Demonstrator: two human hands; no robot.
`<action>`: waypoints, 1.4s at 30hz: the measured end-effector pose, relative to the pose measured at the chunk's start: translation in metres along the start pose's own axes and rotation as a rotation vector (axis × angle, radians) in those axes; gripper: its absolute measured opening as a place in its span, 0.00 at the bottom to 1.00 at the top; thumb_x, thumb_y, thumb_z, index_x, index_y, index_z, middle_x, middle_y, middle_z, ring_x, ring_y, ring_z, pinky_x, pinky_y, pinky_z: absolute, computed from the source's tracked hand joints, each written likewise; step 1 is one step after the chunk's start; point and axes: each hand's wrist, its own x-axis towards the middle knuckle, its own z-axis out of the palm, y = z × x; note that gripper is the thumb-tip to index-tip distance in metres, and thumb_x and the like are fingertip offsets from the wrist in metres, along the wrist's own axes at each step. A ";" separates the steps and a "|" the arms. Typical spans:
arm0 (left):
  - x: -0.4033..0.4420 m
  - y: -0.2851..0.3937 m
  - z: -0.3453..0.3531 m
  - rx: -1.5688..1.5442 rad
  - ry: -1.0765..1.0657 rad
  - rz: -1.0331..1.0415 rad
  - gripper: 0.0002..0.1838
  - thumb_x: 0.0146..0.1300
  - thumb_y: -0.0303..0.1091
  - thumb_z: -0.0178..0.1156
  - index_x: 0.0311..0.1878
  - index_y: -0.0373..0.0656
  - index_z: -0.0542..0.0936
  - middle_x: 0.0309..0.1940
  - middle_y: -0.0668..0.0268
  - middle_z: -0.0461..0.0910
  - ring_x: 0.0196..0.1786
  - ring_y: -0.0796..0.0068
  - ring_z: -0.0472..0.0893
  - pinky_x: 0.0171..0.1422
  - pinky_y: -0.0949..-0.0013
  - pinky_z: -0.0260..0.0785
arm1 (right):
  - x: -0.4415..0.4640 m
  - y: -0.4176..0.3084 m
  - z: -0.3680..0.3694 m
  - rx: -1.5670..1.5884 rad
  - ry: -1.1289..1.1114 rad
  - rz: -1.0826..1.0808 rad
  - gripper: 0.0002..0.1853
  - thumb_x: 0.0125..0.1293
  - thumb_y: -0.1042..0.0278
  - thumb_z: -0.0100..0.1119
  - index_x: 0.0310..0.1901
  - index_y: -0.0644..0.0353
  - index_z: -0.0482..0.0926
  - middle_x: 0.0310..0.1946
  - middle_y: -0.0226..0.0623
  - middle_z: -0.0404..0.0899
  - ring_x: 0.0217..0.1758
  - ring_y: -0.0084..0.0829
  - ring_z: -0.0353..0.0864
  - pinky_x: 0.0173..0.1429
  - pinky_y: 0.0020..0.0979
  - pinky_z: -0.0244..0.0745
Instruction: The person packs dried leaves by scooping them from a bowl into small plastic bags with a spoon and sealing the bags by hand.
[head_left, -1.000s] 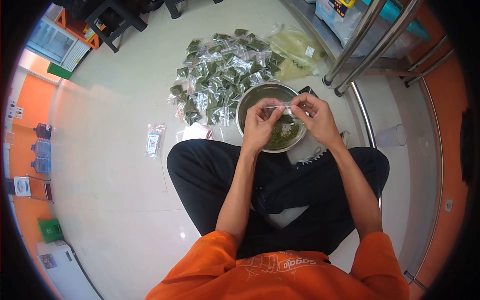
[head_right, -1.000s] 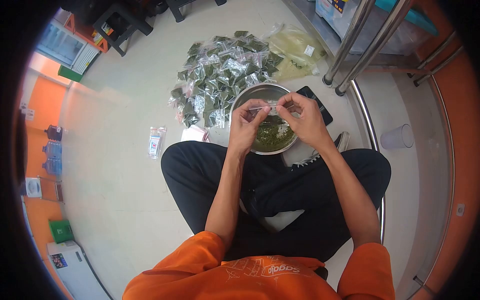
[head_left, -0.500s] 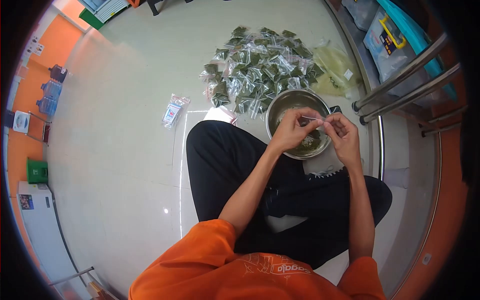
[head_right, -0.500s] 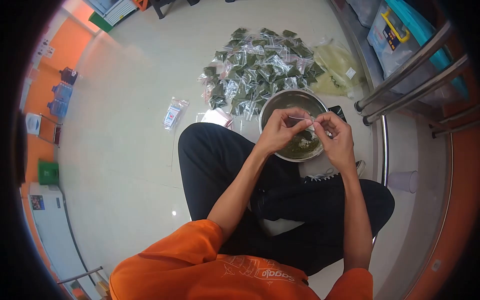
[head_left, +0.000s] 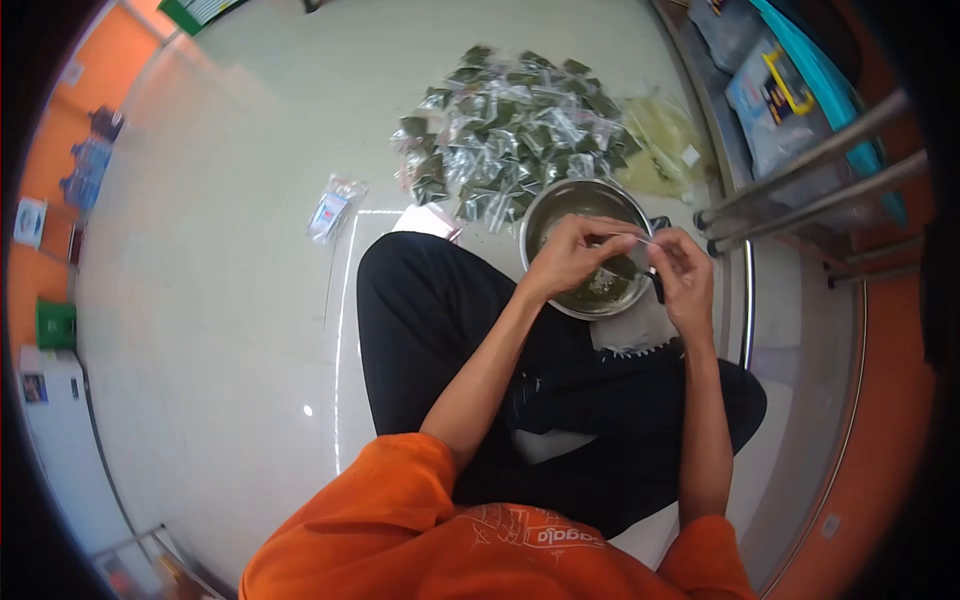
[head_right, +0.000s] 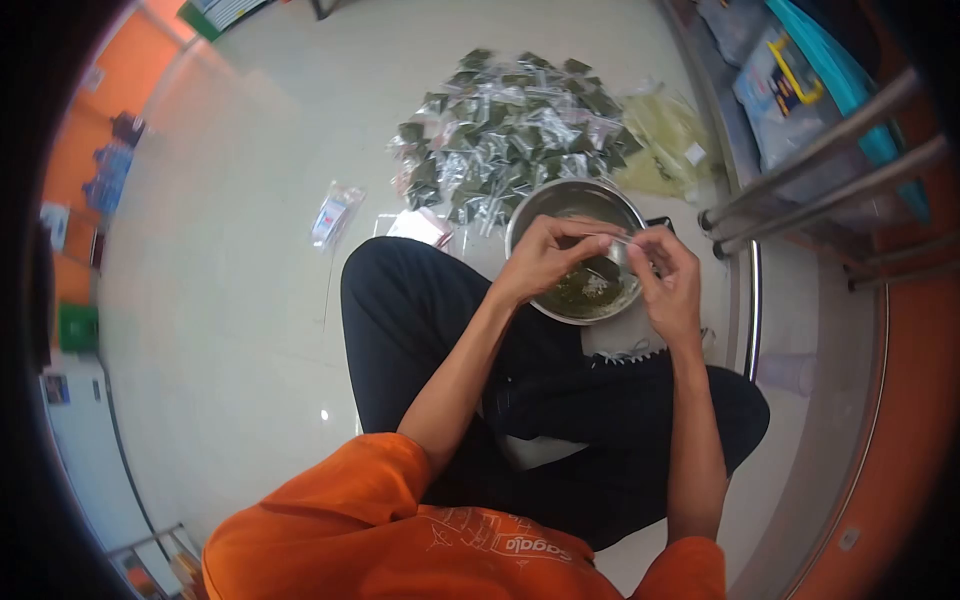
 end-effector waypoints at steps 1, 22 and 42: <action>-0.001 0.004 -0.001 -0.042 -0.018 0.012 0.12 0.69 0.36 0.66 0.44 0.36 0.89 0.39 0.64 0.88 0.43 0.81 0.81 0.50 0.73 0.72 | 0.001 0.001 -0.002 -0.020 0.011 0.005 0.02 0.72 0.77 0.61 0.41 0.65 0.77 0.36 0.25 0.76 0.41 0.14 0.75 0.47 0.20 0.71; -0.002 0.000 -0.009 0.250 0.046 0.274 0.11 0.68 0.33 0.62 0.41 0.33 0.86 0.34 0.52 0.86 0.38 0.56 0.86 0.46 0.60 0.75 | 0.000 0.007 0.009 -0.022 -0.030 0.033 0.04 0.74 0.71 0.60 0.46 0.62 0.79 0.36 0.24 0.76 0.37 0.15 0.73 0.42 0.21 0.68; 0.000 -0.009 -0.011 0.170 0.226 0.237 0.14 0.61 0.42 0.68 0.36 0.40 0.89 0.27 0.53 0.85 0.31 0.54 0.83 0.43 0.55 0.72 | 0.021 0.008 -0.011 0.122 -0.109 0.063 0.01 0.68 0.81 0.63 0.37 0.67 0.81 0.38 0.34 0.78 0.42 0.25 0.77 0.48 0.26 0.72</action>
